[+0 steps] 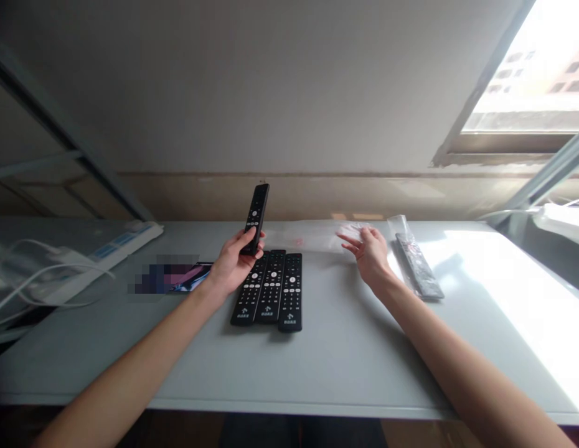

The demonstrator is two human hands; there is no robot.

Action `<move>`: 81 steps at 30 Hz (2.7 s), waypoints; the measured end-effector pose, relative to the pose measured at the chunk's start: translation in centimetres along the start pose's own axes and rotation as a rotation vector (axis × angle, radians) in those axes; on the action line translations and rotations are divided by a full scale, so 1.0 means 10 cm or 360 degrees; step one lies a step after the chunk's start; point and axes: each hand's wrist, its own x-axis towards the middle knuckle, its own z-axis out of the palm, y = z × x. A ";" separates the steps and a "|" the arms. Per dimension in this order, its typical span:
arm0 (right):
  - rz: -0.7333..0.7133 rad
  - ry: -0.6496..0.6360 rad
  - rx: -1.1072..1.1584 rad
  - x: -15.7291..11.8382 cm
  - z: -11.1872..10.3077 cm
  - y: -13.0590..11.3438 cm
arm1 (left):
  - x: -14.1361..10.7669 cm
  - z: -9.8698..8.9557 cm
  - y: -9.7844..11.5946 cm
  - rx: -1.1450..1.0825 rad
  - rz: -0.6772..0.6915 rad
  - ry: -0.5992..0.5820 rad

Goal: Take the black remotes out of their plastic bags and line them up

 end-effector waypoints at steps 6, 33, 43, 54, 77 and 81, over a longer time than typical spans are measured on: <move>0.0000 -0.0148 -0.0153 -0.14 0.20 0.11 | -0.06 0.07 -0.02 0.0113 -0.0021 -0.0056; -0.0228 -0.0766 -0.0729 -0.76 0.52 -0.17 | -0.30 0.28 -0.04 0.0531 -0.0064 -0.0512; 0.0424 -0.0692 -0.0666 -0.52 0.32 -0.17 | -0.31 0.16 0.01 0.1680 0.0646 -0.0835; 0.0276 -0.1305 -0.1714 -0.46 0.19 -0.27 | -0.13 0.02 -0.03 0.2146 0.0687 -0.1158; -0.0290 -0.0668 -0.2146 -0.55 0.33 -0.26 | -0.06 -0.05 -0.01 0.2239 0.0899 -0.0818; -0.0824 -0.0342 -0.1965 -0.36 0.18 -0.18 | 0.02 -0.15 0.02 0.2324 0.0959 -0.0366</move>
